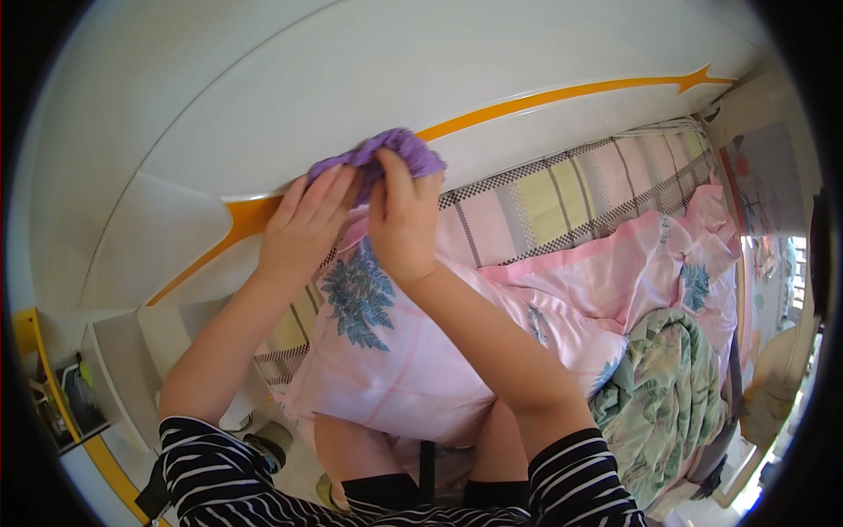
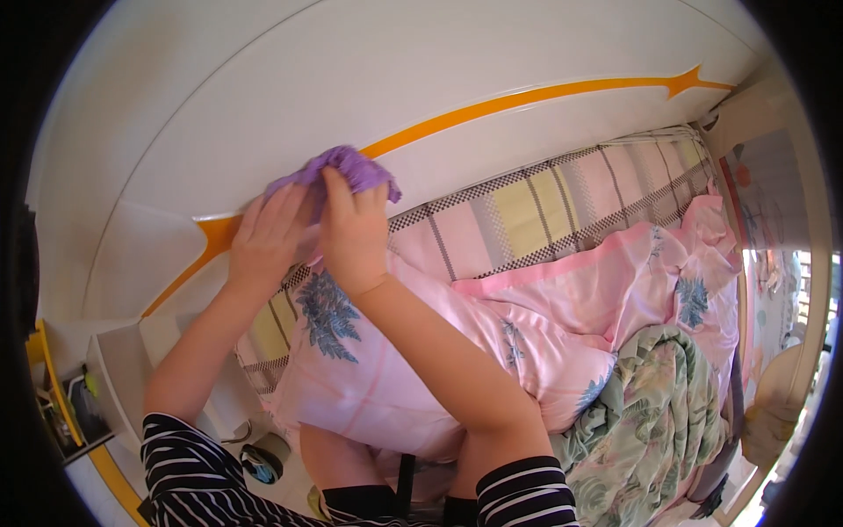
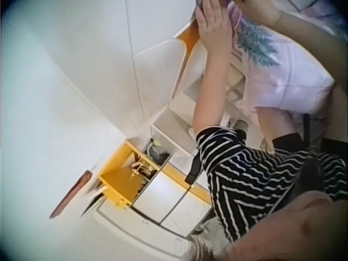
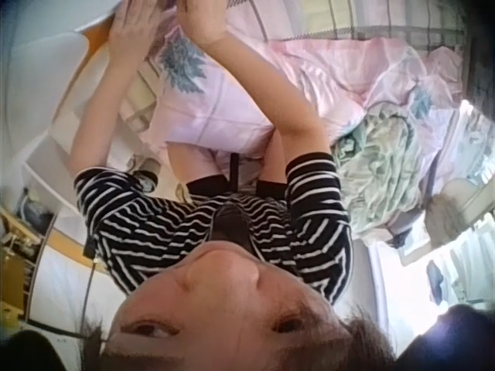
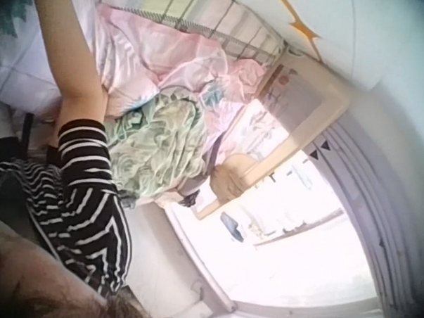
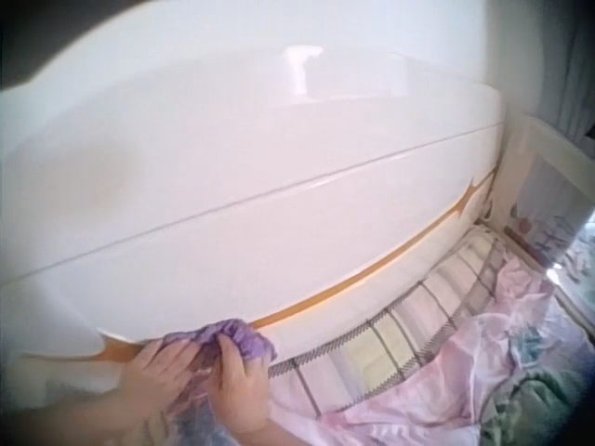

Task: Cleaning the headboard of a bed using a purple cloth.

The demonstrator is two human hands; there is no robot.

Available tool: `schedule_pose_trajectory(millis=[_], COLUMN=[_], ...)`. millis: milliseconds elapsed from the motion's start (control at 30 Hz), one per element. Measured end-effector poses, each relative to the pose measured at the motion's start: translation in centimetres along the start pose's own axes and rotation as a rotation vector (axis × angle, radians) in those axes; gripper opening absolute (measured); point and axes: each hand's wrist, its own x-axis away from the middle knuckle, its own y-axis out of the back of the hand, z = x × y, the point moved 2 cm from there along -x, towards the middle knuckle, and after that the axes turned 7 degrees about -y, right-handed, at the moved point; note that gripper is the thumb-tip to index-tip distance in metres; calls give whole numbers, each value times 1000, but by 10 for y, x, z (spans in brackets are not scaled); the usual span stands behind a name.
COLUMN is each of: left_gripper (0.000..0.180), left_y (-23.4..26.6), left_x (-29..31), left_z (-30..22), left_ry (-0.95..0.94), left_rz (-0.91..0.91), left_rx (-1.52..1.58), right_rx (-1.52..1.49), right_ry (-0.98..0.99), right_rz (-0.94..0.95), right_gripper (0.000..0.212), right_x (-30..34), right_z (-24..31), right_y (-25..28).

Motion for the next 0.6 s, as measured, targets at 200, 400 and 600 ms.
schedule_pose_trajectory(millis=[200, 400, 600], left_gripper=[45, 49, 48], left_y=[2, 27, 19], left_x=[59, 71, 74], left_z=[5, 15, 26], left_ry=[178, 361, 476], left_rz=[11, 68, -214], left_rx=[81, 119, 209], right_rx=[-60, -253, -132], right_ry=[49, -94, 110], right_rz=[174, 338, 362], right_gripper=[45, 47, 48], right_x=[35, 46, 45], right_z=[33, 58, 59], right_y=[-32, -39, -40])
